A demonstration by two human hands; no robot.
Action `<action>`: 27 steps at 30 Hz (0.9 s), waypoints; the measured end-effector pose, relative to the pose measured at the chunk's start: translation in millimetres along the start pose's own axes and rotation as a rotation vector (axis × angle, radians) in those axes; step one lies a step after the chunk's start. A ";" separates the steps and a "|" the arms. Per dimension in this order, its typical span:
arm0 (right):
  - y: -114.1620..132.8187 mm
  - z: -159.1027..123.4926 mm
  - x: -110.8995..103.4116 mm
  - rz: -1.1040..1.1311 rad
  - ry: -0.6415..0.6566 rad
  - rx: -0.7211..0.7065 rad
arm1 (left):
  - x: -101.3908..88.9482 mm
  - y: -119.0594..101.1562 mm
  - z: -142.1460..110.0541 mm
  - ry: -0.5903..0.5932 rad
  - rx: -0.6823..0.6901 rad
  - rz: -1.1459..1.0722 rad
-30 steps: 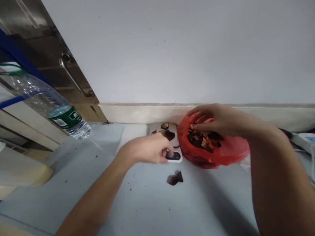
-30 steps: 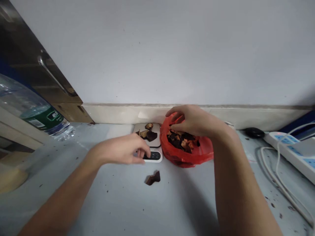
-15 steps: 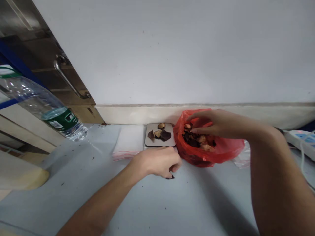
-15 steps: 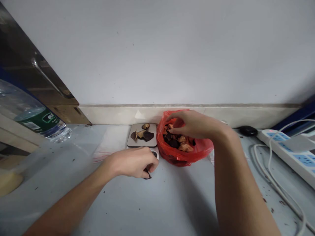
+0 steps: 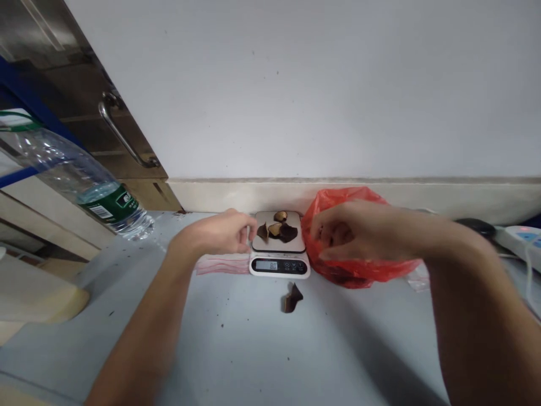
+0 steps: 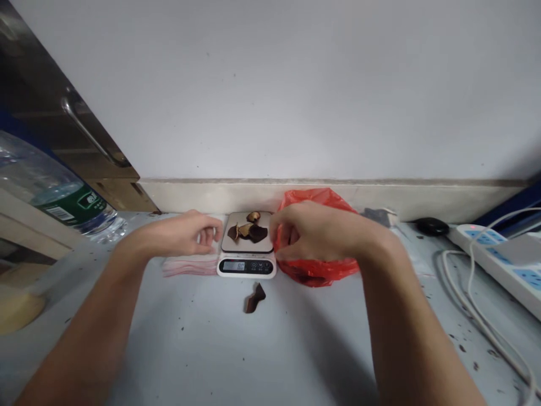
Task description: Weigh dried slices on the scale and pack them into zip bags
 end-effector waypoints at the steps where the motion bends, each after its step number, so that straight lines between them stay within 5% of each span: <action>1: 9.1 0.2 17.8 -0.050 0.121 0.010 | -0.9 11.9 -3.8 0.023 -0.067 0.029; 6: 44.1 6.4 92.7 -0.158 0.493 0.075 | 5.7 37.7 -11.4 0.118 -0.202 0.064; 10: 55.8 17.6 115.5 -0.286 0.486 0.037 | 13.2 44.2 -8.9 0.153 -0.236 0.067; 16: 60.5 27.3 99.6 -0.261 0.360 -0.126 | 13.2 45.3 -9.9 0.163 -0.218 0.042; 22: 48.7 41.2 35.3 -0.151 -0.140 -0.049 | 12.4 50.9 -11.8 0.178 -0.259 0.079; 27: 37.3 46.8 28.7 -0.018 -0.223 -0.021 | 14.9 53.7 -10.0 0.173 -0.255 0.082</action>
Point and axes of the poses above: each hand's wrist, its own z-axis towards the middle knuckle, its own x-axis out of the palm, y = z × x, the point moved 10 cm from there along z, towards the middle knuckle, and after that the axes turned 5 degrees about x, right-handed, at the moved point
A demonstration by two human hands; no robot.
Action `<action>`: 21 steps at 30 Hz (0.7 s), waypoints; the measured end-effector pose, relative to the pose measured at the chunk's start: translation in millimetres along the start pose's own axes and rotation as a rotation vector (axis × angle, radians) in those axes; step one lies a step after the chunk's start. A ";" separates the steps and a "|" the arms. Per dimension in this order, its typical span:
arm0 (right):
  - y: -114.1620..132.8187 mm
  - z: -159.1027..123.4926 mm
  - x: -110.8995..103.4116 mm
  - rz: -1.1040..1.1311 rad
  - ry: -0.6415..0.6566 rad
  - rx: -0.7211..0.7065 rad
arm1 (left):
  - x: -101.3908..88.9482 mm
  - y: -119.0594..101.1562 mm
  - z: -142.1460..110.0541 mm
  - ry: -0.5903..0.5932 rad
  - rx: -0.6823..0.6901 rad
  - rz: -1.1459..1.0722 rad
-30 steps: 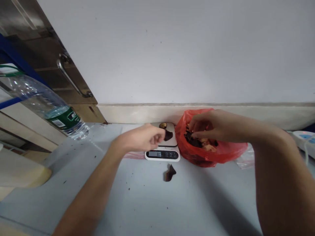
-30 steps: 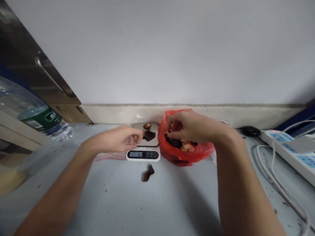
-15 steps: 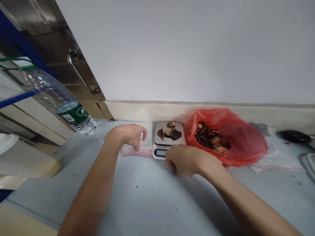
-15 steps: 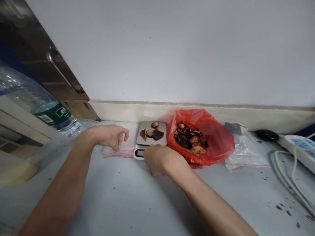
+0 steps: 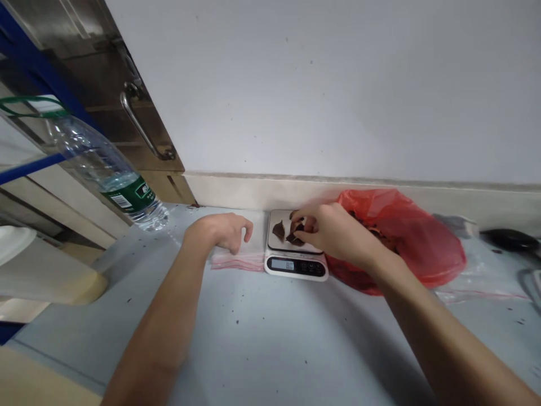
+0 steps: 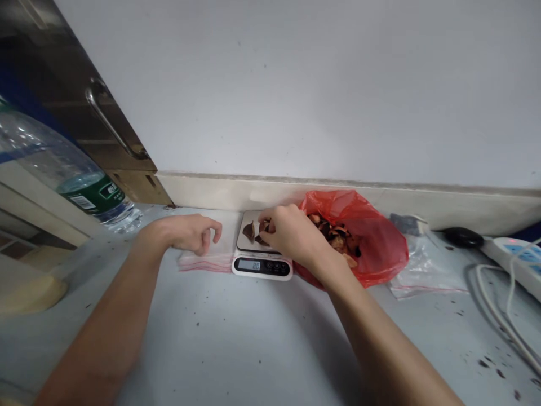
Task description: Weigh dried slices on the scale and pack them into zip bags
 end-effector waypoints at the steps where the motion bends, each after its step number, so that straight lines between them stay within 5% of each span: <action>1: -1.8 0.3 -3.8 0.034 -0.033 -0.008 | -0.9 0.3 -0.6 -0.010 0.010 -0.003; 6: 1.4 -4.7 -23.6 0.184 -0.148 -0.138 | -21.9 -0.5 -13.5 -0.177 0.121 -0.047; 13: 44.3 -6.2 6.7 0.200 0.055 -0.349 | -65.5 -17.3 -44.7 -0.550 0.332 -0.283; 16: 47.1 4.1 17.0 0.183 0.040 -0.284 | -79.2 -28.2 -58.0 -0.725 0.391 -0.298; 19: 31.5 12.2 3.8 0.304 -0.130 -0.117 | -90.0 -37.3 -73.1 -0.899 0.461 -0.308; 21: 23.1 11.9 -5.3 0.468 -0.201 -0.072 | -88.0 -46.5 -73.8 -0.877 0.537 -0.297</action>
Point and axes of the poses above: each hand's wrist, its own z-axis towards the middle knuckle, its own x-axis out of the palm, y = z × x, the point moved 10 cm from there along z, towards the middle knuckle, and after that the axes turned 5 degrees about x, right-handed, at the moved point
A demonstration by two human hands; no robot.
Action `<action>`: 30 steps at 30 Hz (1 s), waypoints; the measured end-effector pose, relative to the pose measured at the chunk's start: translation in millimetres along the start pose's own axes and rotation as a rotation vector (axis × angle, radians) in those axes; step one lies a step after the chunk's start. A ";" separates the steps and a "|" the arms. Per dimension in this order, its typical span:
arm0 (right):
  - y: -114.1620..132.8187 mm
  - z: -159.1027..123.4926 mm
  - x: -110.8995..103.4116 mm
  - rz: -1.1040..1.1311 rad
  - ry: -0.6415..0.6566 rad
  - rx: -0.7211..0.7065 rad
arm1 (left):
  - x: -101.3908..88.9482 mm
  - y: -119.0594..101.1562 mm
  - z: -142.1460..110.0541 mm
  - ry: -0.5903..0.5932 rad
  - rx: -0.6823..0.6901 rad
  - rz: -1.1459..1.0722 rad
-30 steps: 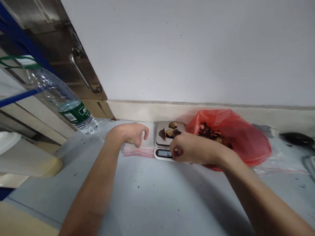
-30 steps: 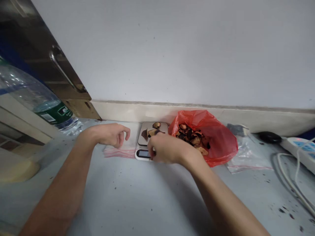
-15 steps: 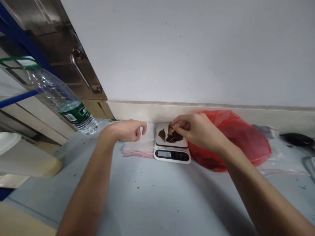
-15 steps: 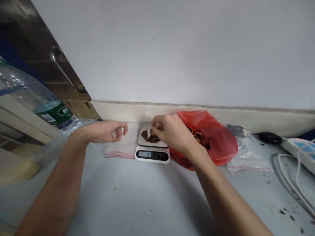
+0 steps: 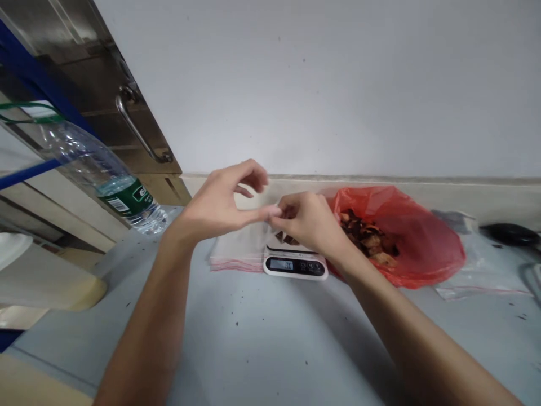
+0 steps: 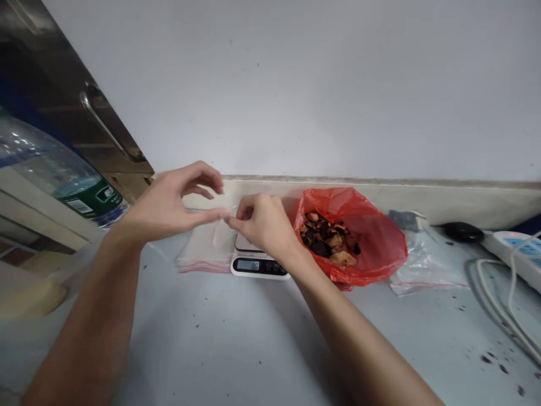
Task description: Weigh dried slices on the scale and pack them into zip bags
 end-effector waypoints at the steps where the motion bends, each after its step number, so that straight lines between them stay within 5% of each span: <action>1: -0.1 -0.1 -2.9 0.082 -0.007 0.000 | 7.7 -2.1 -0.1 0.069 0.024 -0.010; 5: 2.0 -0.7 -11.2 0.238 -0.025 -0.041 | 40.3 2.6 -5.8 0.356 0.027 -0.039; 11: 0.2 1.0 -2.4 0.362 0.134 -0.071 | 42.6 16.4 -5.0 0.365 -0.002 0.021; 16: -24.0 9.6 -32.2 -0.048 -0.042 0.083 | 31.1 44.6 -9.4 0.359 -0.144 0.165; 20: -41.7 12.8 -22.2 -0.410 0.120 0.158 | 33.5 65.4 -16.8 0.432 -0.301 0.212; 23: -48.8 11.7 -0.3 -0.489 0.280 0.123 | 44.2 68.0 -20.2 0.511 -0.345 0.208; 30: -54.1 14.8 4.2 -0.455 0.260 0.100 | 60.0 60.2 -17.4 0.567 -0.296 0.183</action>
Point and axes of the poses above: each hand's wrist, its own z-axis towards the middle knuckle, its own x-axis out of the palm, y = z × x, the point moved 10 cm from there along z, towards the middle knuckle, and after that the axes turned 5 degrees about x, right-handed, at the moved point
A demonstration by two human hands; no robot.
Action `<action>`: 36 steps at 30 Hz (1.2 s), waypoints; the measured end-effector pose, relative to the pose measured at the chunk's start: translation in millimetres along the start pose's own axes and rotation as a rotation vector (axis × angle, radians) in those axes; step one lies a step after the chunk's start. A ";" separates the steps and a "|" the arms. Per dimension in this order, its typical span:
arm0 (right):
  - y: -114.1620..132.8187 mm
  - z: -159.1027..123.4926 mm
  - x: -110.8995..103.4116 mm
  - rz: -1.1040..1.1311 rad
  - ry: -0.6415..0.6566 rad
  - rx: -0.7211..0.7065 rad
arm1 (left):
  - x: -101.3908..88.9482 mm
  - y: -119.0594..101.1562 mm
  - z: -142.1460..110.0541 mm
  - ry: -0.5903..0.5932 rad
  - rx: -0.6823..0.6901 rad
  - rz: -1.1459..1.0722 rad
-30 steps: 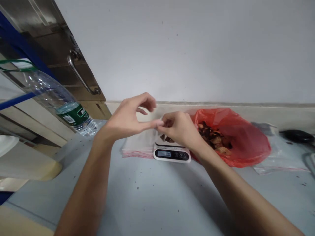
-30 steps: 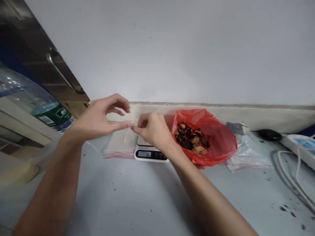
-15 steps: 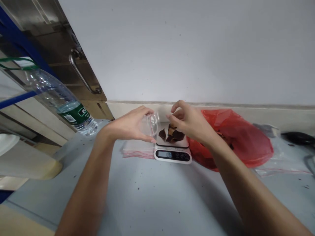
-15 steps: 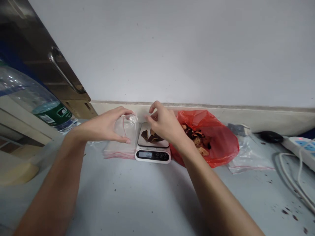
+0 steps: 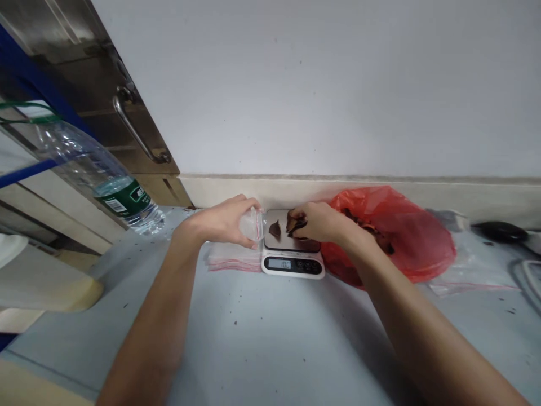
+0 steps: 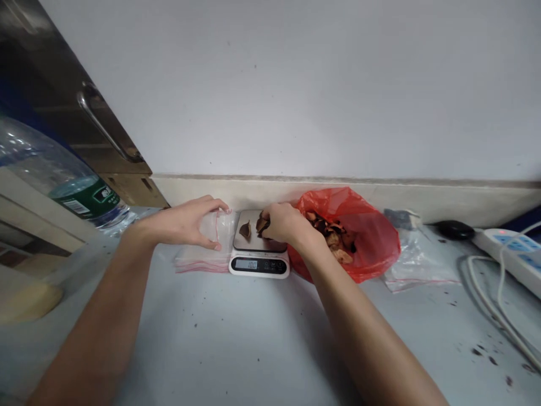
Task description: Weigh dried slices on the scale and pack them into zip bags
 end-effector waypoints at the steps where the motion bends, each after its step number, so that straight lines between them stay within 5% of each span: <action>1: -0.4 -0.9 -1.0 0.008 0.002 0.003 | 0.9 -0.5 0.9 0.003 0.008 0.002; 11: -1.7 -12.7 -26.0 0.209 -0.063 -0.028 | 13.0 -12.5 5.4 0.034 0.056 -0.008; 18: 35.6 -36.1 -59.0 0.254 -0.287 -0.240 | 1.1 -29.6 9.0 -0.142 0.111 -0.176; 23: 57.0 -39.7 -47.9 0.297 -0.164 -0.373 | -8.2 -46.9 7.1 -0.206 0.302 -0.312; 36: 50.5 -28.6 -46.6 0.504 -0.163 -0.400 | -14.0 -33.3 3.9 -0.182 0.251 -0.267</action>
Point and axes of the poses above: each hand's wrist, its own z-axis towards the middle knuckle, its own x-axis out of the palm, y = z × x, the point moved 10 cm from there along z, towards the middle knuckle, and after that the axes turned 5 degrees about x, right-handed, at the moved point
